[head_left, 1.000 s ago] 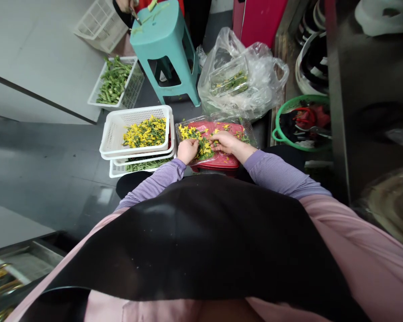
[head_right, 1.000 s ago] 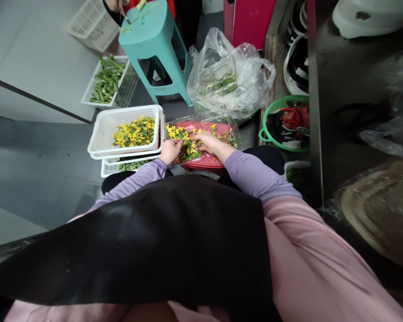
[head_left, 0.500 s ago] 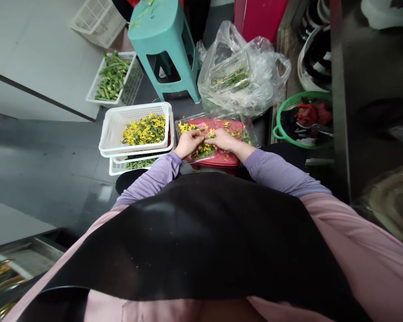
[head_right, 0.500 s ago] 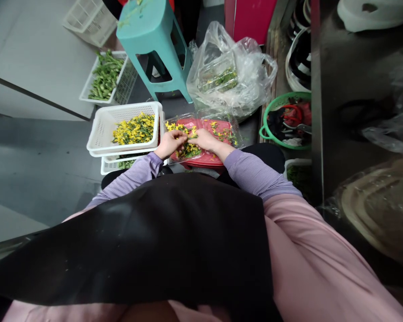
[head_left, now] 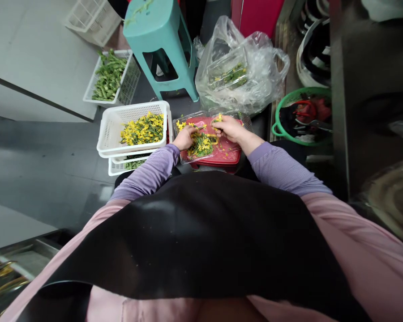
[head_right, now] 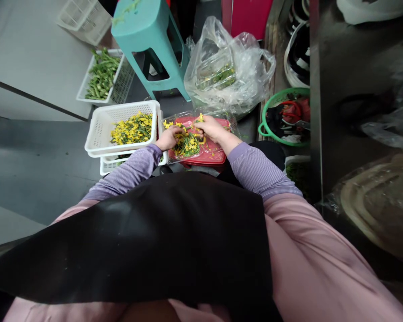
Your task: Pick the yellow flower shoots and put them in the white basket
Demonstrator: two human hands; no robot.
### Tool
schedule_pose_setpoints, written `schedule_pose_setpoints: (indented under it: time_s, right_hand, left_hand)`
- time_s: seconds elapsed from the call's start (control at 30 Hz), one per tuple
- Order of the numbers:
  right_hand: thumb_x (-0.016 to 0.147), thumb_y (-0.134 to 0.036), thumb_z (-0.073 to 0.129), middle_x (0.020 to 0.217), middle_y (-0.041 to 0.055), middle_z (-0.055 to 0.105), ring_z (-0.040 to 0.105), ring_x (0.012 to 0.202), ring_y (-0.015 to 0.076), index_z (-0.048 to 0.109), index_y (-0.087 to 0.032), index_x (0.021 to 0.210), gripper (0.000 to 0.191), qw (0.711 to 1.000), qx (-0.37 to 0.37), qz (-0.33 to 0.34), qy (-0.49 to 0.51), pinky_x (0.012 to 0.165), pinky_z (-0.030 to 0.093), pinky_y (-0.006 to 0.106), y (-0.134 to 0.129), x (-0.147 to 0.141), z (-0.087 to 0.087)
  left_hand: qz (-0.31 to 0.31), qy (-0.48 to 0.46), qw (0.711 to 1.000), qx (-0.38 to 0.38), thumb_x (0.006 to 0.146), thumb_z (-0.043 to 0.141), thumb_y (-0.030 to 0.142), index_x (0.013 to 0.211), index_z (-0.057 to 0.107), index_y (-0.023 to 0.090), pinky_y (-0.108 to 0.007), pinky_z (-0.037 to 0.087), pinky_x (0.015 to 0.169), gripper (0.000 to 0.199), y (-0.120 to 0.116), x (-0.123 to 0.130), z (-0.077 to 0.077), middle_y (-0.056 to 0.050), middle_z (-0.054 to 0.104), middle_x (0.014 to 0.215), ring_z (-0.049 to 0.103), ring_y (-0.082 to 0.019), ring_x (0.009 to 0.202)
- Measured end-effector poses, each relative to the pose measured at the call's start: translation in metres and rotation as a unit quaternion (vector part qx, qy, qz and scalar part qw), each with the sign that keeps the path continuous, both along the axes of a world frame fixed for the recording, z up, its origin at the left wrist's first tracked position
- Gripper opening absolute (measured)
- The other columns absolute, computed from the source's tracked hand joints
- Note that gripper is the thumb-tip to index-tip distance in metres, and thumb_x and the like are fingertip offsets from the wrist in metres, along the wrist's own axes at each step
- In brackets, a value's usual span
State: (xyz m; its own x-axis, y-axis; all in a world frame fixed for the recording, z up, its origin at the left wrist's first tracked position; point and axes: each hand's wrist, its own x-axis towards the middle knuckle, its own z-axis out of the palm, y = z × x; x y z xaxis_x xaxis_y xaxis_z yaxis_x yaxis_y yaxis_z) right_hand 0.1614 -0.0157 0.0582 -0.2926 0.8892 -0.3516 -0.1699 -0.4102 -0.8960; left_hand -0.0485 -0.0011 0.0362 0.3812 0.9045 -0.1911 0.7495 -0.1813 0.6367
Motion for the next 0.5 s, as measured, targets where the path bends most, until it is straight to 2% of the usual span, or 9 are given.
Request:
schedule_pose_setpoints:
  time_s: [0.03, 0.1, 0.2, 0.37, 0.5]
  right_hand:
    - [0.081, -0.009, 0.062, 0.057, -0.0051, 0.043, 0.038, 0.047, 0.0066, 0.048, -0.017, 0.079, 0.016, 0.999, -0.02, -0.018, 0.024, 0.044, 0.032, 0.018, 0.001, 0.001, 0.001]
    - [0.08, -0.008, 0.058, 0.059, -0.0047, 0.043, 0.039, 0.047, 0.0068, 0.047, -0.017, 0.08, 0.015, 0.996, -0.05, -0.039, 0.058, 0.044, 0.034, 0.019, 0.001, 0.001, 0.005]
    - [0.082, -0.009, 0.054, 0.062, -0.0028, 0.048, 0.045, 0.049, 0.0079, 0.046, -0.017, 0.078, 0.012, 0.992, -0.076, -0.058, 0.084, 0.048, 0.042, 0.021, 0.0, 0.0, 0.008]
    - [0.083, -0.011, 0.062, 0.063, -0.0019, 0.052, 0.05, 0.052, 0.0083, 0.05, -0.015, 0.081, 0.013, 0.991, -0.088, -0.036, 0.093, 0.046, 0.041, 0.019, -0.001, 0.0, 0.003]
    - [0.083, -0.007, 0.062, 0.059, -0.0022, 0.052, 0.05, 0.049, 0.0085, 0.053, -0.015, 0.086, 0.012, 0.993, -0.084, -0.042, 0.071, 0.044, 0.039, 0.017, -0.001, 0.0, -0.001]
  left_hand:
    - [-0.049, 0.065, 0.996, 0.048, 0.076, 0.055, -0.001, 0.1, 0.073, 0.014, -0.038, 0.046, 0.095, 0.033, 0.001, 0.0, -0.006, -0.012, 0.066, 0.107, 0.059, -0.023, 0.102]
    - [-0.145, 0.172, 0.969, 0.104, 0.079, 0.055, 0.004, 0.109, 0.073, 0.018, -0.043, 0.041, 0.099, 0.038, -0.001, 0.003, -0.015, -0.013, 0.062, 0.12, 0.052, -0.028, 0.115]
    - [-0.229, 0.258, 0.93, 0.13, 0.086, 0.053, 0.012, 0.11, 0.073, 0.017, -0.047, 0.038, 0.096, 0.032, -0.004, 0.009, -0.022, -0.015, 0.063, 0.118, 0.05, -0.032, 0.116]
    - [-0.279, 0.296, 0.906, 0.118, 0.089, 0.052, 0.016, 0.11, 0.072, 0.017, -0.045, 0.038, 0.092, 0.029, -0.003, 0.013, -0.02, -0.015, 0.066, 0.111, 0.053, -0.031, 0.109]
    - [-0.281, 0.275, 0.912, 0.114, 0.086, 0.056, 0.016, 0.099, 0.075, 0.015, -0.046, 0.038, 0.094, 0.023, 0.001, 0.01, -0.017, -0.016, 0.067, 0.109, 0.054, -0.032, 0.111]
